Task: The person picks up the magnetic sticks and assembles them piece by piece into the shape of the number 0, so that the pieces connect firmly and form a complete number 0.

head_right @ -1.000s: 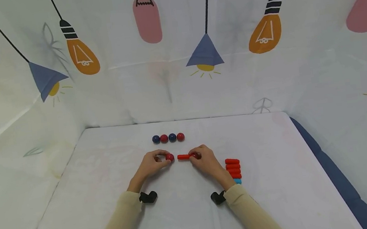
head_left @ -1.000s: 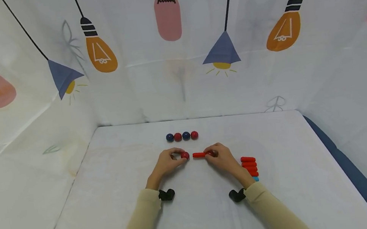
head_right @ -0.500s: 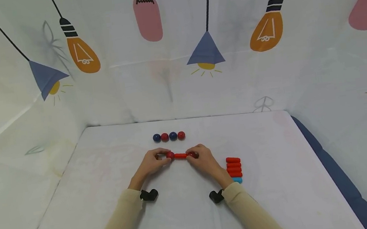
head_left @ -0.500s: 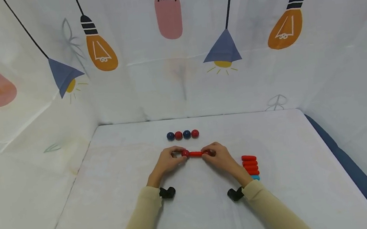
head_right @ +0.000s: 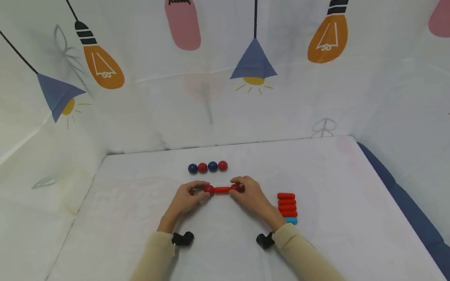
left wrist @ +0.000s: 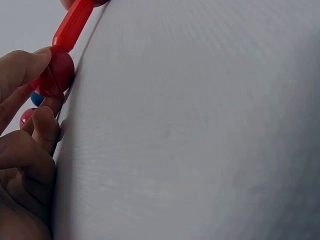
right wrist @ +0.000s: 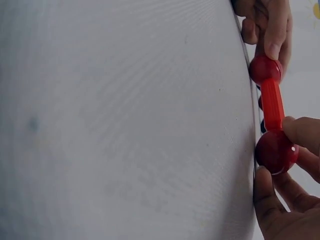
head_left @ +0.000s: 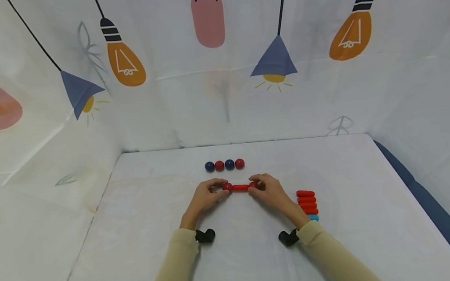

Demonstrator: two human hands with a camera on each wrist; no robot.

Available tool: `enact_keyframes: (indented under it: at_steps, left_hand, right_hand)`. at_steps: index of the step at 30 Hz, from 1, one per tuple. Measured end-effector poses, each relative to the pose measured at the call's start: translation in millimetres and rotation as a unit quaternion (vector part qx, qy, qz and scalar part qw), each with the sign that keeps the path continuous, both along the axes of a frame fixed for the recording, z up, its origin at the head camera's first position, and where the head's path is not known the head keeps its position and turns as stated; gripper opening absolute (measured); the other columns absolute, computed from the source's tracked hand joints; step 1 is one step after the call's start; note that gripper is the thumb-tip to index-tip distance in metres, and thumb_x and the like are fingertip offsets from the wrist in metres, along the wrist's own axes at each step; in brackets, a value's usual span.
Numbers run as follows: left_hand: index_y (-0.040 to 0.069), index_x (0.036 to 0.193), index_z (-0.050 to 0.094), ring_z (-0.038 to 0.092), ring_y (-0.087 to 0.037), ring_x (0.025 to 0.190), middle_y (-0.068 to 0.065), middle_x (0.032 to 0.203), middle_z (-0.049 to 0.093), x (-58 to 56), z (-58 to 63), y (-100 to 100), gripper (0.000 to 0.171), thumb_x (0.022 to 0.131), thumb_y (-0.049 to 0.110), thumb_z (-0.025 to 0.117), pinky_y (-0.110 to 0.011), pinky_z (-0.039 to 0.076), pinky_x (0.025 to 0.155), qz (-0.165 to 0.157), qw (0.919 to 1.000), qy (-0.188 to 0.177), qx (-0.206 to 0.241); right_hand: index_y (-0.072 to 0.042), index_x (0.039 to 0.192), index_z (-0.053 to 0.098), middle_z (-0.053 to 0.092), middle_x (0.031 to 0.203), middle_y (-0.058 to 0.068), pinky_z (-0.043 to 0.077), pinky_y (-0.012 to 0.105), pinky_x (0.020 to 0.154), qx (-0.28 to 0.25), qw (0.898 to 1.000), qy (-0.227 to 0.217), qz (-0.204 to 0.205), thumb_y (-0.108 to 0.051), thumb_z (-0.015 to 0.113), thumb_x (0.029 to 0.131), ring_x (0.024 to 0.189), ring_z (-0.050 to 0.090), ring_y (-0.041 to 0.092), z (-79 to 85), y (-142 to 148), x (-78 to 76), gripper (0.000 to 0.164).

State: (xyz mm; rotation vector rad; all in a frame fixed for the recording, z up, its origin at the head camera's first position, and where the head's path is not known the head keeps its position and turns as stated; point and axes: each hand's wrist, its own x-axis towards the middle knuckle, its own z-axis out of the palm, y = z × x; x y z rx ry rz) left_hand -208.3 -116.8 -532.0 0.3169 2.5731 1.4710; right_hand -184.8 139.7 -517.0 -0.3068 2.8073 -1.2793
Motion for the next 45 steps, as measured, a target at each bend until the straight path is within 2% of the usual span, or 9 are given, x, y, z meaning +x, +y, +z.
enact_keyframes:
  at_steps: [10, 22, 26, 31, 38, 45]
  left_hand:
    - [0.021, 0.127, 0.074, 0.055, -0.013, 0.080, -0.001, 0.119, 0.073, 0.8, 1.0, -1, 0.036, 0.092, 0.027, 0.078, -0.027, 0.045, 0.074, 0.006, 1.0000, 0.001, -0.003]
    - [0.021, 0.124, 0.075, 0.059, -0.015, 0.092, -0.001, 0.127, 0.072, 2.7, 1.9, -2, 0.031, 0.093, 0.025, 0.076, -0.029, 0.048, 0.080, 0.015, 0.9998, -0.011, 0.008]
    - [0.022, 0.123, 0.075, 0.060, -0.015, 0.098, 0.001, 0.127, 0.072, 2.9, 1.2, -2, 0.031, 0.093, 0.025, 0.076, -0.031, 0.050, 0.087, 0.019, 0.9997, -0.013, 0.009]
    - [0.021, 0.125, 0.075, 0.060, -0.015, 0.104, 0.001, 0.128, 0.072, 3.4, -0.6, -2, 0.032, 0.093, 0.027, 0.076, -0.032, 0.050, 0.091, 0.019, 0.9997, -0.012, 0.005]
    - [0.023, 0.128, 0.073, 0.060, -0.017, 0.098, 0.000, 0.129, 0.071, 6.3, -1.5, -2, 0.035, 0.094, 0.025, 0.075, -0.031, 0.049, 0.085, 0.013, 0.9998, -0.009, 0.015]
    - [0.023, 0.127, 0.074, 0.061, -0.018, 0.113, 0.003, 0.127, 0.072, 5.1, 0.0, -3, 0.032, 0.095, 0.024, 0.074, -0.038, 0.050, 0.097, 0.013, 0.9998, -0.008, 0.010]
  right_hand:
    - [-0.010, 0.128, 0.069, 0.067, 0.117, 0.010, 0.057, 0.041, 0.091, 0.004, 1.000, 0.007, -0.006, -0.018, 0.075, 0.094, 0.099, 0.062, 0.022, 0.7, -1, 0.7, 0.035]
    - [-0.011, 0.131, 0.067, 0.066, 0.124, 0.011, 0.058, 0.043, 0.095, -0.012, 1.000, -0.008, -0.012, -0.020, 0.074, 0.096, 0.105, 0.064, 0.026, 2.6, 1, 1.9, 0.037]
    - [-0.008, 0.132, 0.066, 0.066, 0.125, 0.014, 0.058, 0.045, 0.095, -0.023, 1.000, 0.007, -0.002, -0.018, 0.074, 0.096, 0.107, 0.066, 0.029, 7.4, 7, 2.0, 0.038]
    - [-0.002, 0.134, 0.063, 0.066, 0.125, 0.020, 0.059, 0.048, 0.092, -0.030, 0.998, 0.044, 0.015, -0.015, 0.073, 0.096, 0.108, 0.067, 0.033, 18.5, 24, -0.2, 0.041]
    - [0.000, 0.136, 0.061, 0.066, 0.127, 0.023, 0.058, 0.052, 0.089, -0.001, 0.997, 0.072, 0.020, -0.018, 0.073, 0.096, 0.111, 0.065, 0.041, 31.7, 63, -2.3, 0.045]
    - [0.000, 0.139, 0.059, 0.065, 0.130, 0.024, 0.057, 0.055, 0.090, 0.025, 0.996, 0.078, 0.023, -0.021, 0.072, 0.097, 0.113, 0.064, 0.042, 33.5, 105, 0.4, 0.048]
